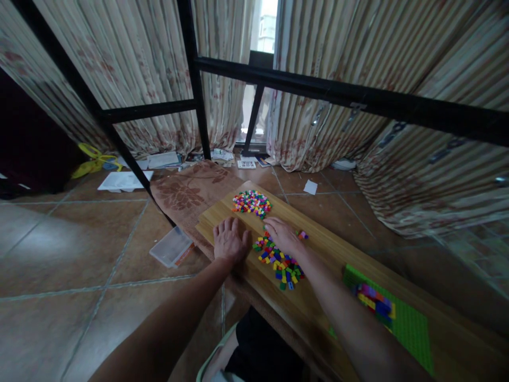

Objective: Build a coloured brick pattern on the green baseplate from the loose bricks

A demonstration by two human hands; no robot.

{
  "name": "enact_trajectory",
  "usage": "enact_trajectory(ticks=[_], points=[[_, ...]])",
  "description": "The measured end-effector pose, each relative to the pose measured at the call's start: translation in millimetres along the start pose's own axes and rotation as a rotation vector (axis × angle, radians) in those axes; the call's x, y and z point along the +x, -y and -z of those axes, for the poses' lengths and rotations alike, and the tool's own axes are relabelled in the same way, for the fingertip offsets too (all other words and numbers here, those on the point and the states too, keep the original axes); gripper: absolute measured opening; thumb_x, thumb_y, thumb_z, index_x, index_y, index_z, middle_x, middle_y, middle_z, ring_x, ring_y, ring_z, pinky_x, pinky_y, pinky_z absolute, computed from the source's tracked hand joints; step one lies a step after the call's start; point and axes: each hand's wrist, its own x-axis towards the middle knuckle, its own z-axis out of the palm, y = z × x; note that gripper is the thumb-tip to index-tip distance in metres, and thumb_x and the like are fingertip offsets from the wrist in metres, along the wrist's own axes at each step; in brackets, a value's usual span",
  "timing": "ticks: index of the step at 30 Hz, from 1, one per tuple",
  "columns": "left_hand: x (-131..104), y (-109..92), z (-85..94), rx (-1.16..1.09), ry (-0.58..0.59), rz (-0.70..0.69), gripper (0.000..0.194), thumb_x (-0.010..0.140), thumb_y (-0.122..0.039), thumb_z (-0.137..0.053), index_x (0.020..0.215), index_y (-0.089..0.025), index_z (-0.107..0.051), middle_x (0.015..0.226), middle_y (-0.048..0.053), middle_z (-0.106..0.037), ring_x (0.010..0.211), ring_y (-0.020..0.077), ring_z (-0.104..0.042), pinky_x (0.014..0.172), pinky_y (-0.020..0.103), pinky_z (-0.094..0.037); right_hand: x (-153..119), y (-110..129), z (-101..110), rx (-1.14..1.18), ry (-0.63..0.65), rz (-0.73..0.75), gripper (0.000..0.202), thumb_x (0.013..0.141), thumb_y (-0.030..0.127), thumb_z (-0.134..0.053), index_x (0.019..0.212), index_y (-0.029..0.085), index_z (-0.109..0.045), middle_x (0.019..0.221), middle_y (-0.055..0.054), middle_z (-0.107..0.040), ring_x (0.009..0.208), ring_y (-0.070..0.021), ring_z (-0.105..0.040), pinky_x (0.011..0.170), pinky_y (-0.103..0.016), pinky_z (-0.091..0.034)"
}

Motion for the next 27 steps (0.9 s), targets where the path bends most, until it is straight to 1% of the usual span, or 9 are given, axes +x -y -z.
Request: enact_trajectory(ticks=[4, 8, 10, 13, 15, 17, 20, 23, 27], points=[[1, -1, -0.1, 0.013, 0.004, 0.002, 0.05, 0.091, -0.048, -0.04, 0.129, -0.017, -0.05, 0.134, 0.013, -0.05, 0.122, 0.0317, -0.042, 0.103, 0.047, -0.03, 5, 10, -4, -0.008, 0.076, 0.044, 0.032, 0.096, 0.028, -0.038, 0.103, 0.019, -0.067, 0.109, -0.006, -0.068, 0.103, -0.0179, -0.06, 0.096, -0.032, -0.041], [1, -1, -0.7, 0.014, 0.012, 0.0, 0.051, 0.091, -0.048, -0.04, 0.13, -0.017, -0.049, 0.135, 0.013, -0.05, 0.123, 0.0316, -0.042, 0.104, 0.047, -0.03, -9, 21, 8, 0.006, 0.099, 0.05, 0.034, 0.097, 0.031, -0.037, 0.095, 0.021, -0.069, 0.098, -0.004, -0.071, 0.094, -0.0183, -0.063, 0.091, -0.033, -0.043], [1, -1, -1.2, 0.019, 0.006, -0.004, 0.051, 0.09, -0.047, -0.041, 0.13, -0.017, -0.05, 0.134, 0.013, -0.05, 0.122, 0.0317, -0.043, 0.103, 0.048, -0.03, -23, 23, 18, 0.068, 0.01, 0.001, 0.034, 0.097, 0.033, -0.036, 0.1, 0.022, -0.069, 0.102, -0.005, -0.071, 0.097, -0.0189, -0.063, 0.091, -0.033, -0.043], [2, -1, -1.5, 0.026, 0.005, -0.006, 0.051, 0.09, -0.047, -0.042, 0.13, -0.018, -0.05, 0.134, 0.014, -0.05, 0.121, 0.0325, -0.043, 0.103, 0.048, -0.03, -56, 20, 29, 0.225, -0.25, -0.153, 0.033, 0.096, 0.037, -0.039, 0.106, 0.022, -0.068, 0.107, -0.005, -0.071, 0.101, -0.0188, -0.064, 0.091, -0.032, -0.045], [2, -2, -1.3, 0.029, 0.013, -0.004, 0.051, 0.09, -0.047, -0.042, 0.13, -0.017, -0.05, 0.134, 0.014, -0.05, 0.121, 0.033, -0.043, 0.102, 0.048, -0.03, -80, 19, 28, 0.285, -0.422, -0.278, 0.032, 0.094, 0.039, -0.043, 0.107, 0.022, -0.067, 0.105, -0.005, -0.071, 0.097, -0.0192, -0.065, 0.087, -0.032, -0.048], [2, -3, -1.0, 0.038, 0.018, -0.003, 0.051, 0.09, -0.047, -0.042, 0.13, -0.018, -0.051, 0.134, 0.014, -0.051, 0.121, 0.0328, -0.044, 0.102, 0.048, -0.031, -97, 21, 21, 0.284, -0.49, -0.348, 0.03, 0.092, 0.038, -0.046, 0.105, 0.022, -0.068, 0.101, -0.005, -0.071, 0.091, -0.0194, -0.065, 0.082, -0.032, -0.049], [2, -4, -0.7, 0.06, 0.01, 0.0, 0.05, 0.09, -0.047, -0.041, 0.129, -0.018, -0.052, 0.133, 0.013, -0.052, 0.12, 0.0316, -0.045, 0.102, 0.047, -0.031, -101, 35, 5, 0.173, -0.388, -0.216, 0.022, 0.09, 0.031, -0.052, 0.099, 0.023, -0.07, 0.097, -0.005, -0.069, 0.093, -0.0196, -0.061, 0.086, -0.033, -0.047], [2, -4, -0.4, 0.077, 0.003, 0.004, 0.05, 0.09, -0.047, -0.041, 0.129, -0.017, -0.051, 0.133, 0.013, -0.052, 0.12, 0.0312, -0.045, 0.102, 0.046, -0.032, -85, 51, -9, -0.002, -0.215, -0.088, 0.023, 0.088, 0.02, -0.053, 0.1, 0.024, -0.072, 0.096, -0.004, -0.066, 0.095, -0.0202, -0.054, 0.09, -0.034, -0.043], [1, -4, -0.7, 0.083, 0.002, 0.003, 0.051, 0.09, -0.047, -0.041, 0.129, -0.017, -0.052, 0.133, 0.013, -0.052, 0.119, 0.031, -0.046, 0.101, 0.046, -0.032, -67, 56, -14, -0.165, -0.069, -0.091, 0.026, 0.087, 0.014, -0.05, 0.098, 0.023, -0.072, 0.095, -0.006, -0.063, 0.095, -0.0216, -0.05, 0.092, -0.035, -0.039]])
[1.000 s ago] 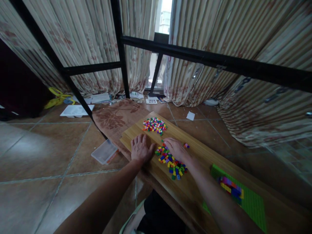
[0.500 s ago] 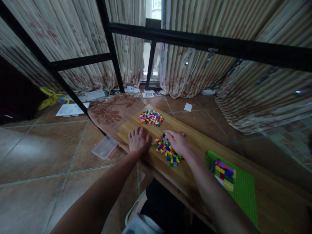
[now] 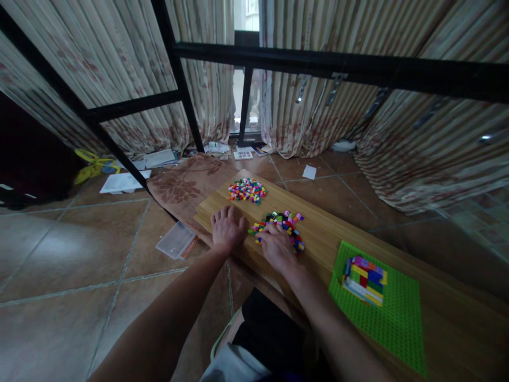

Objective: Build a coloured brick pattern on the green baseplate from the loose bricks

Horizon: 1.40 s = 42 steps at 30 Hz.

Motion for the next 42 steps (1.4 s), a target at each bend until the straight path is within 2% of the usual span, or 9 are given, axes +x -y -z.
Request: enact_trajectory(ticks=[6, 11, 20, 26, 34, 42], points=[[0, 0, -1.2, -0.011, -0.019, -0.009, 0.049, 0.09, -0.046, -0.041, 0.129, -0.017, -0.052, 0.132, 0.012, -0.053, 0.119, 0.031, -0.046, 0.101, 0.046, -0.032, 2, -9, 3, -0.071, 0.067, -0.003, 0.025, 0.086, 0.017, -0.051, 0.101, 0.022, -0.071, 0.099, -0.007, -0.061, 0.103, -0.0222, -0.048, 0.095, -0.034, -0.036], [0, 0, -0.6, -0.016, -0.015, -0.002, 0.05, 0.09, -0.047, -0.041, 0.129, -0.017, -0.052, 0.133, 0.012, -0.052, 0.12, 0.0312, -0.045, 0.102, 0.046, -0.031, -1, -10, 6, -0.056, 0.073, -0.031, 0.023, 0.085, 0.019, -0.054, 0.099, 0.024, -0.071, 0.1, -0.006, -0.061, 0.105, -0.022, -0.047, 0.097, -0.035, -0.033], [0, 1, -2.1, -0.005, -0.028, -0.006, 0.05, 0.09, -0.046, -0.042, 0.129, -0.018, -0.052, 0.132, 0.012, -0.053, 0.118, 0.0311, -0.046, 0.101, 0.046, -0.033, -8, 7, 9, -0.086, 0.076, -0.099, 0.02, 0.082, 0.025, -0.058, 0.099, 0.022, -0.068, 0.105, -0.007, -0.059, 0.102, -0.0238, -0.046, 0.09, -0.037, -0.035], [0, 1, -3.0, -0.009, -0.022, -0.007, 0.051, 0.09, -0.047, -0.04, 0.13, -0.018, -0.052, 0.133, 0.013, -0.052, 0.12, 0.0311, -0.046, 0.102, 0.046, -0.033, -18, 8, 7, -0.134, 0.015, -0.184, 0.021, 0.081, 0.025, -0.06, 0.101, 0.022, -0.067, 0.105, -0.008, -0.06, 0.101, -0.0254, -0.046, 0.086, -0.037, -0.036], [1, 2, -3.6, -0.013, -0.006, 0.003, 0.051, 0.09, -0.048, -0.04, 0.13, -0.018, -0.052, 0.134, 0.013, -0.052, 0.121, 0.0317, -0.045, 0.102, 0.047, -0.032, -19, 5, 7, -0.094, -0.016, -0.192, 0.018, 0.078, 0.015, -0.058, 0.094, 0.019, -0.066, 0.104, -0.008, -0.061, 0.102, -0.0237, -0.047, 0.089, -0.034, -0.036], [0, 0, 0.2, -0.006, 0.005, 0.004, 0.051, 0.091, -0.048, -0.04, 0.131, -0.018, -0.051, 0.135, 0.012, -0.051, 0.121, 0.0317, -0.045, 0.102, 0.046, -0.031, -19, 2, 4, -0.04, -0.04, -0.164, 0.01, 0.08, 0.016, -0.059, 0.087, 0.02, -0.065, 0.099, -0.006, -0.063, 0.098, -0.0223, -0.047, 0.088, -0.034, -0.035]])
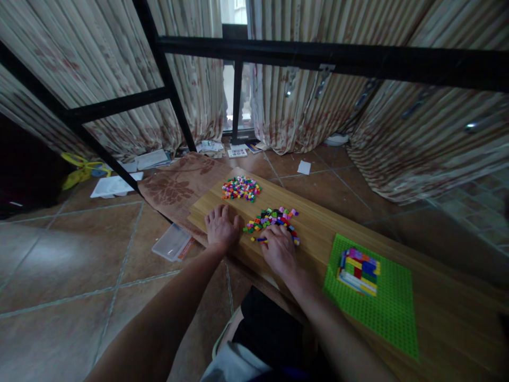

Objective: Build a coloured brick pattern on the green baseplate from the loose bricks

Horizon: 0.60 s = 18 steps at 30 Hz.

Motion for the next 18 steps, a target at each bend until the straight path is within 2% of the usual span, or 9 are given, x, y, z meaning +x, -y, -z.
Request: enact_trajectory(ticks=[7, 13, 18], points=[[1, -1, 1.3, 0.005, 0.001, -0.007, 0.051, 0.09, -0.046, -0.041, 0.131, -0.017, -0.051, 0.135, 0.014, -0.051, 0.122, 0.0319, -0.044, 0.102, 0.046, -0.032, -1, 3, -3, 0.017, -0.033, -0.003, 0.012, 0.084, 0.023, -0.056, 0.091, 0.021, -0.066, 0.098, -0.007, -0.062, 0.098, -0.0233, -0.047, 0.088, -0.036, -0.035], [3, 0, 1.1, 0.013, -0.001, -0.011, 0.053, 0.089, -0.048, -0.041, 0.131, -0.016, -0.051, 0.133, 0.014, -0.052, 0.119, 0.0335, -0.046, 0.1, 0.047, -0.034, 4, 11, -4, -0.038, -0.013, -0.018, 0.016, 0.084, 0.017, -0.051, 0.087, 0.018, -0.067, 0.097, -0.009, -0.061, 0.1, -0.0238, -0.045, 0.087, -0.036, -0.036], [4, 0, 1.7, 0.04, -0.001, -0.012, 0.054, 0.09, -0.048, -0.04, 0.131, -0.015, -0.051, 0.135, 0.014, -0.051, 0.12, 0.034, -0.045, 0.101, 0.047, -0.033, 10, 15, -6, -0.053, -0.028, -0.02, 0.016, 0.084, 0.019, -0.053, 0.089, 0.015, -0.067, 0.1, -0.01, -0.061, 0.1, -0.025, -0.047, 0.085, -0.037, -0.038]])
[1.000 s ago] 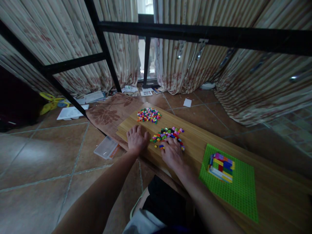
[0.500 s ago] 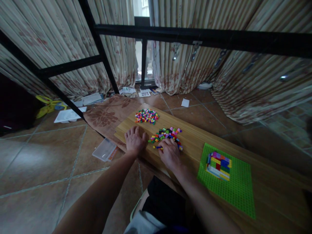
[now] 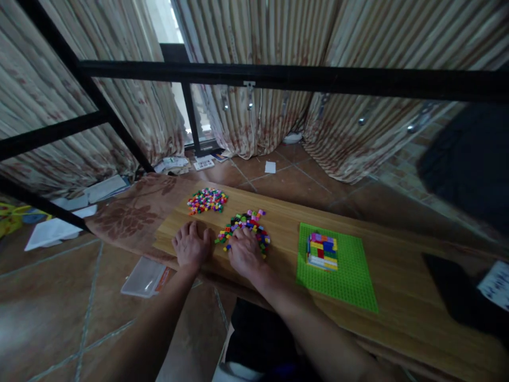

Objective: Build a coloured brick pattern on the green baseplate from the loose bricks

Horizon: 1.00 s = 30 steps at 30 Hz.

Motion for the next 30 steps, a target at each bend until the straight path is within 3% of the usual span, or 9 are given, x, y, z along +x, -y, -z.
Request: enact_trajectory(ticks=[5, 8, 13, 16, 22, 26, 30], points=[[2, 1, -0.9, 0.019, 0.007, -0.005, 0.056, 0.09, -0.05, -0.039, 0.132, -0.015, -0.049, 0.136, 0.014, -0.05, 0.119, 0.0347, -0.046, 0.099, 0.048, -0.035, -1, -3, 7, 0.057, -0.062, -0.018, 0.015, 0.086, 0.02, -0.051, 0.089, 0.015, -0.065, 0.099, -0.01, -0.063, 0.099, -0.0233, -0.051, 0.088, -0.035, -0.04], [3, 0, 0.6, 0.03, 0.004, -0.005, 0.056, 0.09, -0.051, -0.039, 0.132, -0.015, -0.05, 0.135, 0.014, -0.051, 0.119, 0.035, -0.046, 0.098, 0.048, -0.036, -12, -7, 17, 0.238, -0.111, -0.093, 0.015, 0.088, 0.019, -0.049, 0.092, 0.017, -0.063, 0.094, -0.007, -0.066, 0.092, -0.0189, -0.057, 0.084, -0.03, -0.043], [4, 0, 2.7, 0.036, 0.032, 0.001, 0.056, 0.09, -0.051, -0.038, 0.131, -0.016, -0.05, 0.135, 0.014, -0.05, 0.12, 0.0359, -0.045, 0.099, 0.049, -0.035, -53, -24, 37, 0.729, -0.24, -0.242, 0.014, 0.086, 0.021, -0.053, 0.095, 0.022, -0.065, 0.085, 0.0, -0.069, 0.075, -0.0127, -0.063, 0.071, -0.023, -0.048], [5, 1, 1.8, 0.031, 0.028, -0.004, 0.057, 0.09, -0.051, -0.037, 0.132, -0.016, -0.049, 0.135, 0.014, -0.05, 0.12, 0.0355, -0.045, 0.1, 0.049, -0.034, -85, -47, 50, 0.897, -0.346, -0.333, 0.023, 0.081, 0.025, -0.06, 0.102, 0.023, -0.067, 0.088, -0.001, -0.07, 0.079, -0.0143, -0.065, 0.073, -0.025, -0.051], [5, 0, 1.4, 0.021, 0.026, -0.002, 0.058, 0.089, -0.053, -0.036, 0.132, -0.015, -0.049, 0.135, 0.015, -0.05, 0.121, 0.0369, -0.044, 0.099, 0.051, -0.035, -134, -109, 79, 0.713, -0.457, -0.5, 0.019, 0.083, 0.032, -0.059, 0.096, 0.024, -0.071, 0.096, -0.004, -0.071, 0.087, -0.0192, -0.067, 0.081, -0.036, -0.053], [5, -1, 2.2, 0.024, 0.037, 0.01, 0.058, 0.089, -0.053, -0.036, 0.132, -0.015, -0.05, 0.135, 0.017, -0.05, 0.122, 0.0372, -0.043, 0.099, 0.051, -0.035, -135, -139, 95, 0.378, -0.484, -0.476, 0.025, 0.089, 0.031, -0.049, 0.096, 0.022, -0.071, 0.097, -0.006, -0.069, 0.086, -0.0191, -0.065, 0.081, -0.035, -0.051], [6, -1, 3.3, 0.023, 0.048, 0.014, 0.059, 0.089, -0.054, -0.035, 0.132, -0.016, -0.049, 0.135, 0.016, -0.049, 0.122, 0.0369, -0.043, 0.1, 0.05, -0.035, -125, -154, 96, 0.125, -0.415, -0.425, 0.028, 0.092, 0.029, -0.045, 0.096, 0.023, -0.073, 0.097, -0.007, -0.067, 0.089, -0.0201, -0.06, 0.084, -0.035, -0.049]])
